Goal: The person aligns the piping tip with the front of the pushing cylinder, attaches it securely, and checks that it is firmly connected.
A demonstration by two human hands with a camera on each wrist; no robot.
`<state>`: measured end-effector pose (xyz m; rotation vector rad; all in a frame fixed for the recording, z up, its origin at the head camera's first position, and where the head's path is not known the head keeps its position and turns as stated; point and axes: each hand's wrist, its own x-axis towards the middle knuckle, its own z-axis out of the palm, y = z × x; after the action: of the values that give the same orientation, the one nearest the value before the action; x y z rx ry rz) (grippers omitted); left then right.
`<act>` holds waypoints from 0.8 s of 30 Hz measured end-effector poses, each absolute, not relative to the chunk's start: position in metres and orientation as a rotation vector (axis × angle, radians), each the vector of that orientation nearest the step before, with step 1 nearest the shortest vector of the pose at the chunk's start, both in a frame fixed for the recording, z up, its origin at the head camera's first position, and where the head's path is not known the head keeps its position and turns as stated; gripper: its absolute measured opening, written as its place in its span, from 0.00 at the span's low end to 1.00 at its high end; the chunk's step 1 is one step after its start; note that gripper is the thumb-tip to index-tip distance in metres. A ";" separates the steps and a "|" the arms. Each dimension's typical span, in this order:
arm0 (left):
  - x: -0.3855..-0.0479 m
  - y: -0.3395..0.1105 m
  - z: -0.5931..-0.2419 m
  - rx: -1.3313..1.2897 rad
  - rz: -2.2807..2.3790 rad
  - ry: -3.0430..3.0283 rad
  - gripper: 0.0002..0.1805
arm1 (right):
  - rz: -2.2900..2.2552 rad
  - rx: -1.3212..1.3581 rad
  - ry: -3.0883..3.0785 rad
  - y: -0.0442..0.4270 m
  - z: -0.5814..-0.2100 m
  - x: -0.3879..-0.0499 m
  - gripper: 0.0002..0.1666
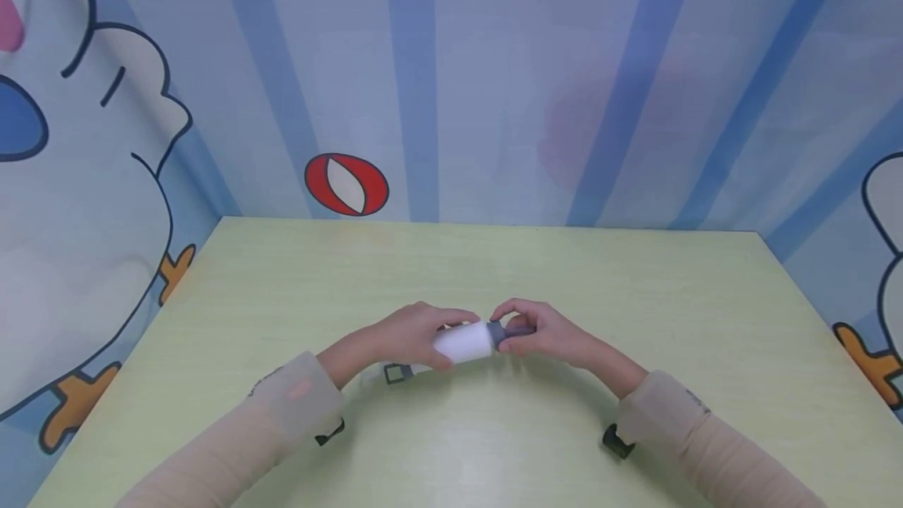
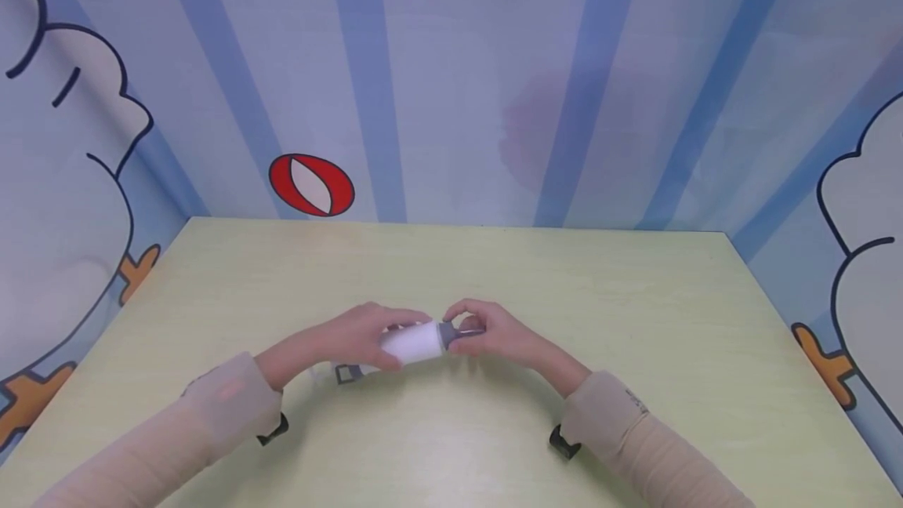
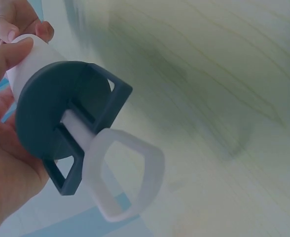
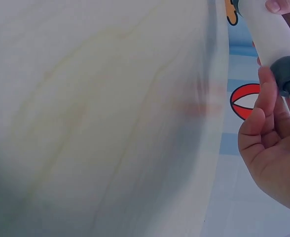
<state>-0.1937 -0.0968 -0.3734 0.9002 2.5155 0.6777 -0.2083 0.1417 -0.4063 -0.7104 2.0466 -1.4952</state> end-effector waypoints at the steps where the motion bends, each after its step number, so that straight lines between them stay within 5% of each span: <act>1: -0.194 -0.097 -0.373 0.899 0.675 2.517 0.32 | -1.493 -0.721 2.066 0.141 -0.406 -0.208 0.23; 24: -0.193 -0.094 -0.372 0.989 0.678 2.528 0.32 | -1.538 -0.676 2.137 0.141 -0.408 -0.209 0.18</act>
<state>-0.1932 -0.0941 -0.3722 0.9891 2.5282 0.6782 -0.2091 0.1406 -0.4084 -0.6758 2.1366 -1.5381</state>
